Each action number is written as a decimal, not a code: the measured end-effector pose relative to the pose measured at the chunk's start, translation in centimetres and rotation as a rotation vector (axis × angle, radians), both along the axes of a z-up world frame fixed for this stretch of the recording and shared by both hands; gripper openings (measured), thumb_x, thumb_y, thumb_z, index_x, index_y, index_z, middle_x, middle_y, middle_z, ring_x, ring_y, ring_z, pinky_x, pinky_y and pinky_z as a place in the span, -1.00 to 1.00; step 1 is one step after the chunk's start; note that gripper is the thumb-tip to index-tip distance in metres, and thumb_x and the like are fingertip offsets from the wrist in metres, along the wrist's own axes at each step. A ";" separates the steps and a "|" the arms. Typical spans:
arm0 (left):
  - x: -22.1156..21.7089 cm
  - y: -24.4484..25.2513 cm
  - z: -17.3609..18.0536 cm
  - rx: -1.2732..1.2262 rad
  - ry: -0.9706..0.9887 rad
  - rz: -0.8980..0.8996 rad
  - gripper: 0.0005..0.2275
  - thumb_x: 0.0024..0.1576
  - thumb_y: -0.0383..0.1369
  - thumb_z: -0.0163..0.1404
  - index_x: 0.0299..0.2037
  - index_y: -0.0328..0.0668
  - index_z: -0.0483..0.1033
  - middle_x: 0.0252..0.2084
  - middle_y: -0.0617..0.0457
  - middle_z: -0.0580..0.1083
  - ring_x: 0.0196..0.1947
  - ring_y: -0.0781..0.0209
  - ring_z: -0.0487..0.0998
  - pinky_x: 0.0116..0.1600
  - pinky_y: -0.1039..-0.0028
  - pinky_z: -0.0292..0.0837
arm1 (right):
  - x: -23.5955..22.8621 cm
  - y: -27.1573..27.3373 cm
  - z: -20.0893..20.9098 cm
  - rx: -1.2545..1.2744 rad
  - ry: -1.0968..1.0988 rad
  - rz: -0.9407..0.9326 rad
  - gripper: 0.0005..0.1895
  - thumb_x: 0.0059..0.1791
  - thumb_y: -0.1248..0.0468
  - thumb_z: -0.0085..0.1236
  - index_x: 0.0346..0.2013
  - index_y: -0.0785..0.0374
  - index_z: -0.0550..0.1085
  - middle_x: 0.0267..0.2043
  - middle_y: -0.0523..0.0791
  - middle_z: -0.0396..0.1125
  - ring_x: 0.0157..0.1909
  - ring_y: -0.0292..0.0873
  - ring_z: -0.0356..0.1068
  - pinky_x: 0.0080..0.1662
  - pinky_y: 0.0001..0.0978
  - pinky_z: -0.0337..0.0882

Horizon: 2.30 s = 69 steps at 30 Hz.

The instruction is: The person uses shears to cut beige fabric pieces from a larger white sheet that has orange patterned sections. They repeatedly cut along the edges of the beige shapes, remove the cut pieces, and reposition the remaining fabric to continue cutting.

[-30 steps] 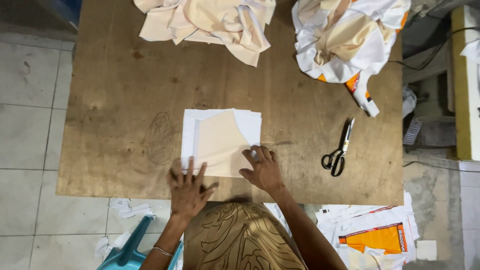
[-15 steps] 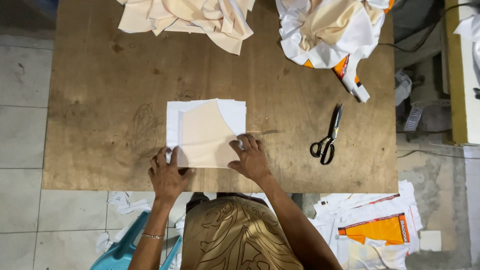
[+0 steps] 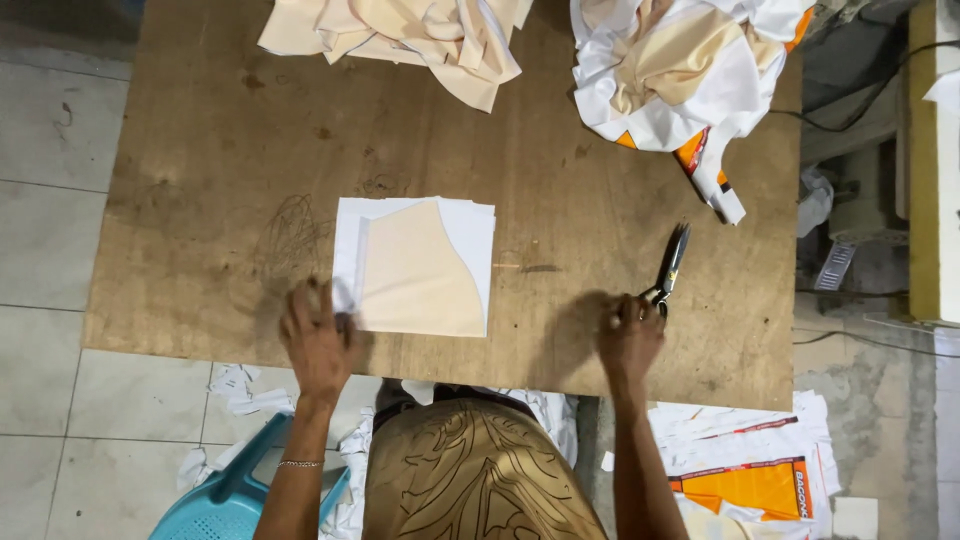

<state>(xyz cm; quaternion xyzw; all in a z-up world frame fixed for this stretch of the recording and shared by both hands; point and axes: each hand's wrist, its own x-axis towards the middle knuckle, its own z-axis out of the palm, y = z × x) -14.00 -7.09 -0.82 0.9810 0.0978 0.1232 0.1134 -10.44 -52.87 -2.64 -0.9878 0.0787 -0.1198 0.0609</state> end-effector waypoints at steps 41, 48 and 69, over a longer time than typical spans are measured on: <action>-0.7 9.1 -1.8 -0.262 -0.012 -0.153 -0.26 0.18 0.12 0.01 0.45 -0.22 0.20 0.52 -0.39 -0.02 0.53 -0.42 -0.14 0.42 -0.33 -0.26 | -20.3 34.8 3.7 1.627 0.682 -0.242 -0.52 0.02 -0.14 0.22 0.08 0.04 0.46 -0.45 0.00 0.42 -0.47 -0.10 0.46 -0.50 -0.43 0.37; -1.2 9.2 -2.7 -0.222 -0.003 -0.123 -0.24 0.20 0.20 -0.06 0.48 -0.15 0.18 0.57 -0.29 -0.05 0.57 -0.27 -0.20 0.47 -0.16 -0.45 | -17.5 40.6 0.2 1.707 0.463 -0.145 -0.64 0.09 0.04 0.23 -0.13 0.28 0.38 -0.61 -0.05 0.32 -0.58 -0.17 0.37 -0.51 -0.45 0.35; -1.3 9.2 -2.0 -0.282 0.013 -0.148 -0.24 0.21 0.18 -0.03 0.49 -0.16 0.13 0.56 -0.33 -0.07 0.56 -0.32 -0.21 0.46 -0.22 -0.49 | -13.7 41.6 5.1 1.628 0.464 -0.351 -0.51 -0.03 0.01 0.42 -0.18 0.39 0.45 -0.70 -0.04 0.31 -0.70 -0.19 0.34 -0.63 -0.44 0.34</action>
